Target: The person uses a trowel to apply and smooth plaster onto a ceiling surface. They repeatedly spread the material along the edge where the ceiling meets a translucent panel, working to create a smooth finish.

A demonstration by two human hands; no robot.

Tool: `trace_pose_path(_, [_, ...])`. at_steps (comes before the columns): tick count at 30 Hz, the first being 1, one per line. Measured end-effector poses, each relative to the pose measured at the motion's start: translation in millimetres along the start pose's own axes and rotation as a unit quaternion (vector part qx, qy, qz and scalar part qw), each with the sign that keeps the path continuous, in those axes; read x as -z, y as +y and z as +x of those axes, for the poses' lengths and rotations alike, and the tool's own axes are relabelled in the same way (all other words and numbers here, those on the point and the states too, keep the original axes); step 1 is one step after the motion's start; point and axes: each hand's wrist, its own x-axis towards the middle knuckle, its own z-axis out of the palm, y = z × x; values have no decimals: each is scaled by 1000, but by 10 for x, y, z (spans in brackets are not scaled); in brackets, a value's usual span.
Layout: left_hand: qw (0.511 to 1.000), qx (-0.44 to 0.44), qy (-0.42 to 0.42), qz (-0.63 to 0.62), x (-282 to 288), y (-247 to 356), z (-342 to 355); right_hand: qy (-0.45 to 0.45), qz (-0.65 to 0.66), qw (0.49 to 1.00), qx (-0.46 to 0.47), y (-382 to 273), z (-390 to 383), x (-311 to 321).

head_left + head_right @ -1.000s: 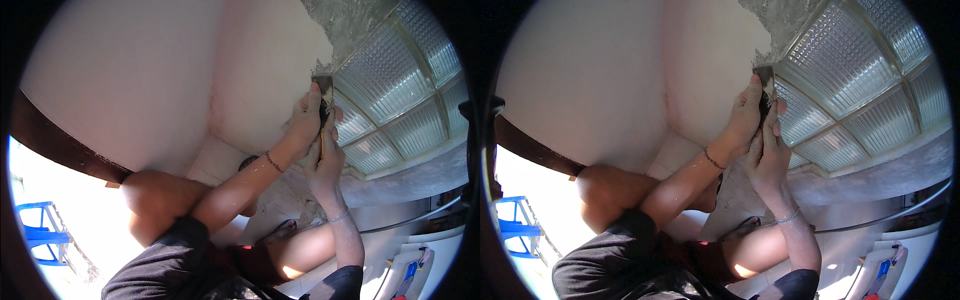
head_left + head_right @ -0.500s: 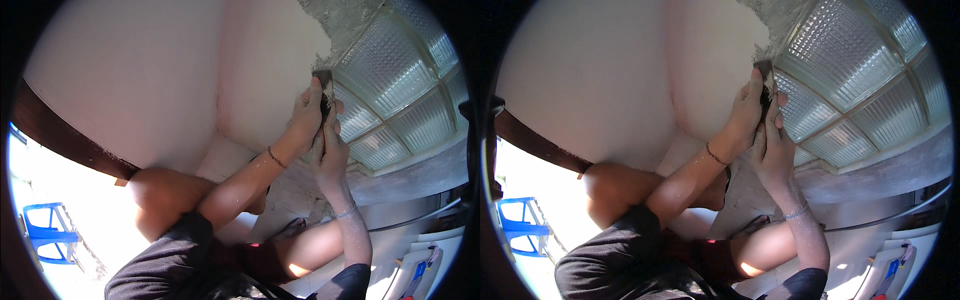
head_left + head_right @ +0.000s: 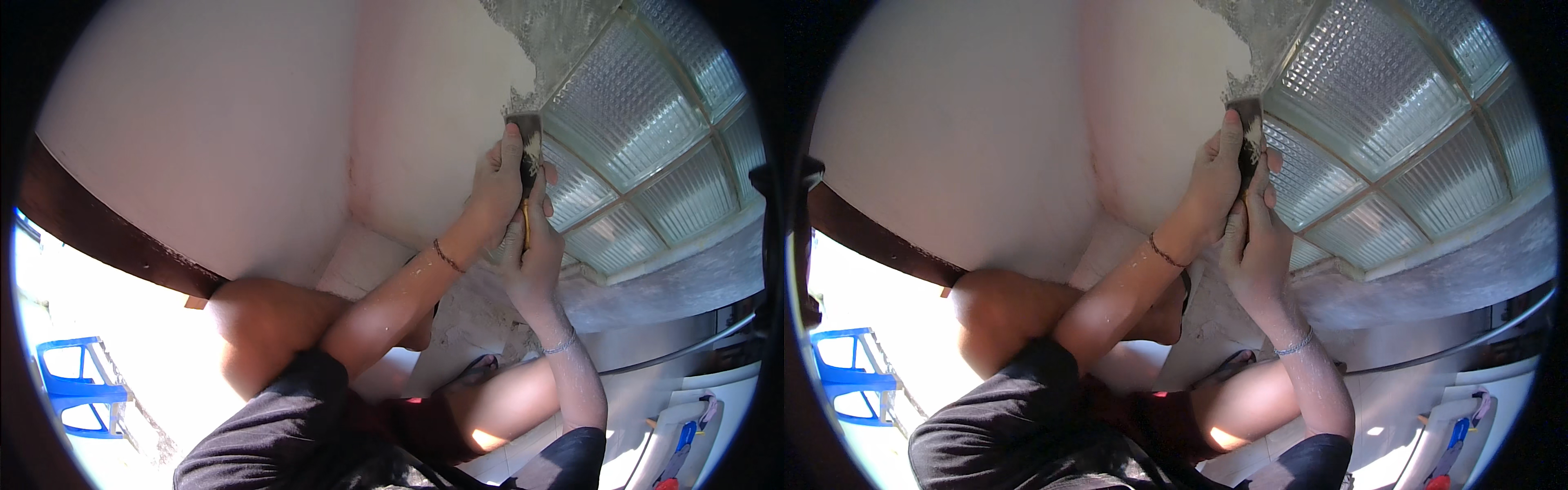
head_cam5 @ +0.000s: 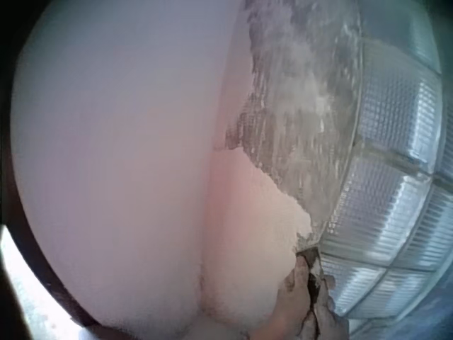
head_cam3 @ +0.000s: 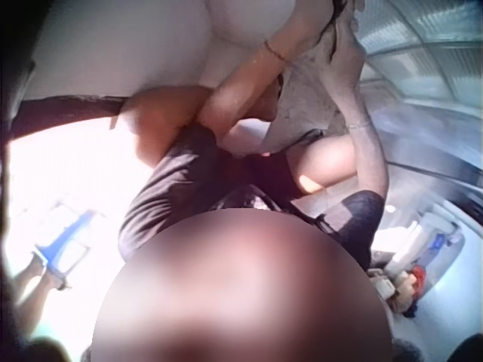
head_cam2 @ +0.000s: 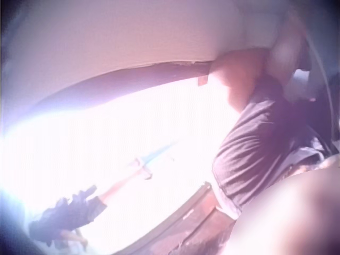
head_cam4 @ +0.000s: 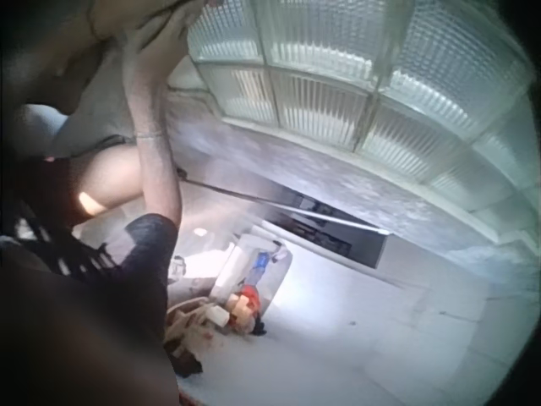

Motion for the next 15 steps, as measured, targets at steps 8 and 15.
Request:
trace_pose_path(8, [997, -49, -3, 58, -36, 78, 9, 52, 31, 998, 25, -70, 22, -35])
trace_pose_path(15, [1000, -4, 0, 24, -22, 82, 21, 55, 48, 997, 24, -127, 69, -14])
